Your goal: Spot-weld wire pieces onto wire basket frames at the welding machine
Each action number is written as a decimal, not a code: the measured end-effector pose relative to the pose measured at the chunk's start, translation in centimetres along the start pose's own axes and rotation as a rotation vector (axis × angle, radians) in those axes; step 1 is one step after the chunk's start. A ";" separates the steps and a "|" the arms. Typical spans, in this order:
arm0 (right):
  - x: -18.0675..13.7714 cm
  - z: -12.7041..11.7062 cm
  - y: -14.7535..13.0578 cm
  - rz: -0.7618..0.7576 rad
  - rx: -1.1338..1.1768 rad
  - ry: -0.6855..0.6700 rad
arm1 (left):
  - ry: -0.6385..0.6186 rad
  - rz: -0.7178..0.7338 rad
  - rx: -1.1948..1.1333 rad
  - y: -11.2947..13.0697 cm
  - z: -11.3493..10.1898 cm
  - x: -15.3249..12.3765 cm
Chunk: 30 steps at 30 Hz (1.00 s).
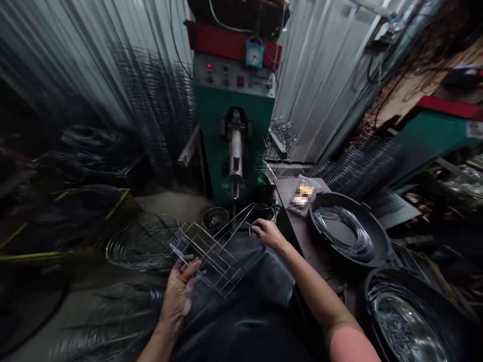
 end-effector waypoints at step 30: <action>5.4 6.5 -0.7 0.256 0.952 0.417 | 0.027 -0.048 -0.091 -2.1 1.8 3.7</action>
Point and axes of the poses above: each hand's wrist, its own x-axis towards the middle knuckle, its own z-axis out of the palm, y = z × x, the point moved 2 cm from there along x, towards the middle knuckle, and after that the axes turned 1 degree about x, right-handed, at the moved point
